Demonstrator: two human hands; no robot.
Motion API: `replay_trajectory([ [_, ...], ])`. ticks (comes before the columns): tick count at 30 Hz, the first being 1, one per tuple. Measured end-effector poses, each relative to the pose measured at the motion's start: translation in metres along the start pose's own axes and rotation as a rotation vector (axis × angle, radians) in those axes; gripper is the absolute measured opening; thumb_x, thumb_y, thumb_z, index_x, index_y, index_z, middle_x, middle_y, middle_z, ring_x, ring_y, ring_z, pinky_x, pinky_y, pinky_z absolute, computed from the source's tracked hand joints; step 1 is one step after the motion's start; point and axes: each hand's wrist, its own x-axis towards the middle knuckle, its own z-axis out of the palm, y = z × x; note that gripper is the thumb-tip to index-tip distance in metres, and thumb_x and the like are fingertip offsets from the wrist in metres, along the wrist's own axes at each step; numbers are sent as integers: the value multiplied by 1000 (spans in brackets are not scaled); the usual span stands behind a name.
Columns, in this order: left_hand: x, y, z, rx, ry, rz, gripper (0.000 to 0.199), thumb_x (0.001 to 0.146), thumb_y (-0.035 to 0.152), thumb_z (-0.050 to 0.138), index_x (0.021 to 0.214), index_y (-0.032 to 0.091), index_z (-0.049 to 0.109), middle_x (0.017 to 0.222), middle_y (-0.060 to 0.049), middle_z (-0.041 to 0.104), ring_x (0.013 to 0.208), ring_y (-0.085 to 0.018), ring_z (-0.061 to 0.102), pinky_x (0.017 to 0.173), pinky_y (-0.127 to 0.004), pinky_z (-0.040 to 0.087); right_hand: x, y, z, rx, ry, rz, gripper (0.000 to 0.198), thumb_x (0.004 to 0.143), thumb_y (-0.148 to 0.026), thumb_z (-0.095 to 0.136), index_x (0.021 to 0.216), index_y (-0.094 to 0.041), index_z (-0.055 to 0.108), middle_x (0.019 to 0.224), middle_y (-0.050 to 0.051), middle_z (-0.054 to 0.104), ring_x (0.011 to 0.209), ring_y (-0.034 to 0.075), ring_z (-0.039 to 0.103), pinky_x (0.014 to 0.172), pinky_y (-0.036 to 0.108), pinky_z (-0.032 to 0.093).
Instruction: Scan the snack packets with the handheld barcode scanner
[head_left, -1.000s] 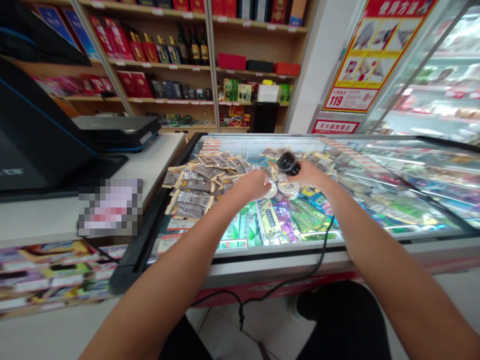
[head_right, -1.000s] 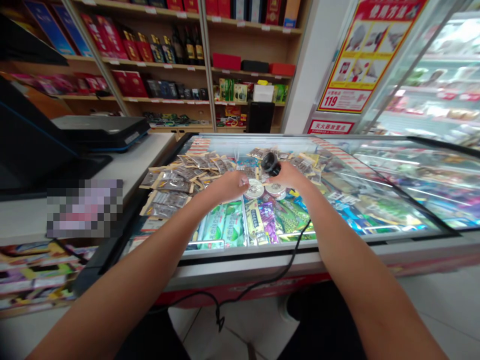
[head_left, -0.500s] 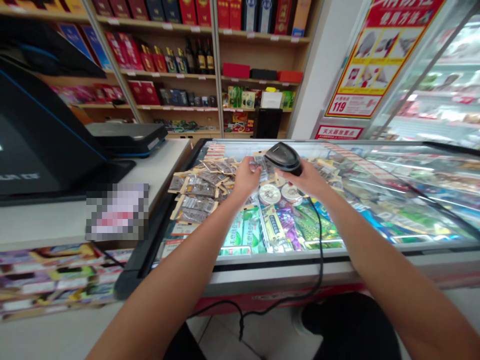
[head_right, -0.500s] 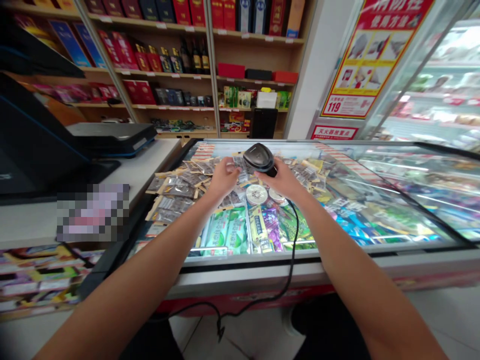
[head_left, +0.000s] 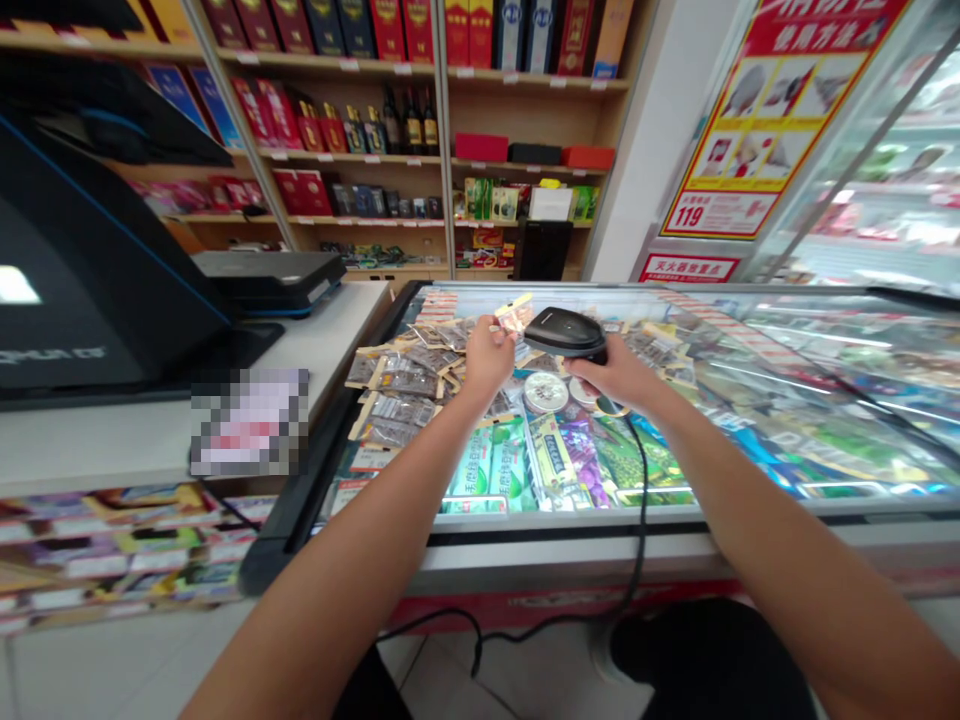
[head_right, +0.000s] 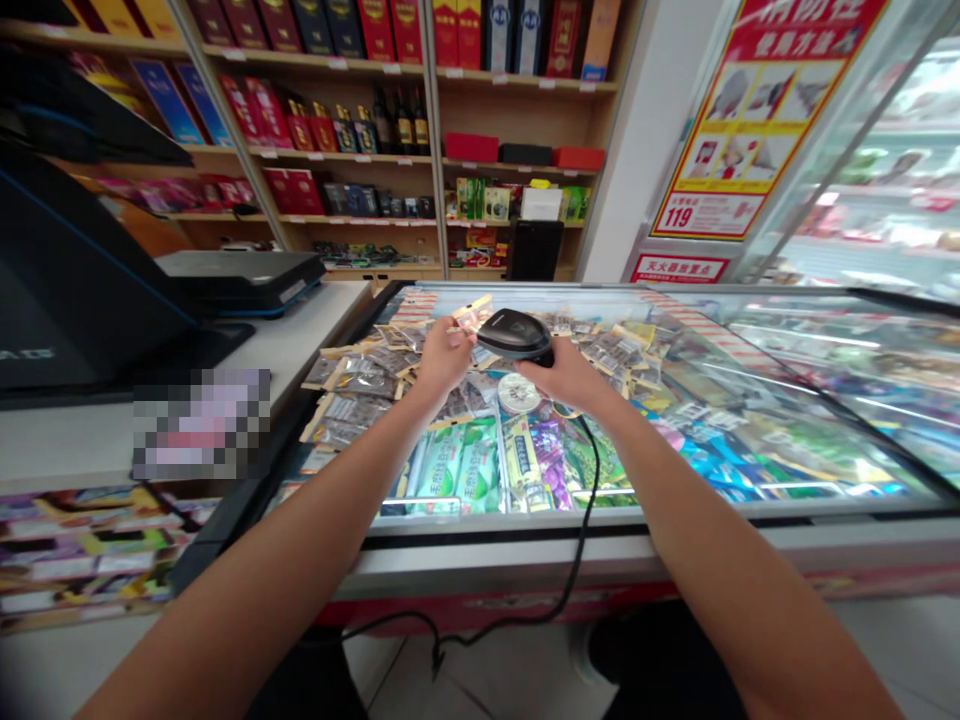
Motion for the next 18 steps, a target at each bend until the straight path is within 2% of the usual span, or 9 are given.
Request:
replay_trajectory([
  [4,-1,2,1,-59,17,-52,26,89,16,58,114,20,53,107,-7,74,97,-23,71,87,-35,54,0,1,-3,16,-28,-15,14,74,-31,68,71,-22,58,46,-2,51,42,13,46,41,27,37],
  [6,-2,5,-3,-28,12,-23,27,91,17,57,118,18,53,107,-9,74,98,-23,71,88,-35,53,3,4,-6,32,-28,-41,14,74,-32,67,70,-22,58,47,-2,52,42,13,47,43,27,38],
  [9,-6,16,-19,128,42,130,32,96,17,49,128,19,52,109,-10,73,101,-23,69,91,-35,50,11,11,-15,78,66,-30,16,76,-36,66,79,-20,63,54,1,59,45,14,50,47,28,43],
  [11,-10,26,-34,334,93,253,38,99,16,41,134,22,52,118,-11,70,111,-25,63,98,-38,46,16,17,-27,48,204,68,25,78,-41,66,87,-18,68,55,2,61,47,16,54,48,28,44],
  [13,-12,34,-49,538,110,346,42,100,16,37,136,25,55,128,-11,66,126,-30,53,105,-44,40,21,26,-42,-80,357,209,33,79,-47,68,92,-17,72,56,4,63,51,21,61,49,30,46],
  [15,-11,37,-58,687,104,363,44,100,15,34,134,26,59,130,-13,64,130,-33,47,107,-47,36,23,36,-57,-297,461,302,34,79,-48,69,90,-16,74,60,8,67,61,26,67,55,33,49],
  [18,-8,30,-64,836,48,302,45,99,15,31,124,21,68,125,-17,63,129,-36,47,105,-49,36,26,54,-75,-611,482,295,33,80,-45,70,88,-14,76,75,14,74,79,32,72,69,35,52],
])
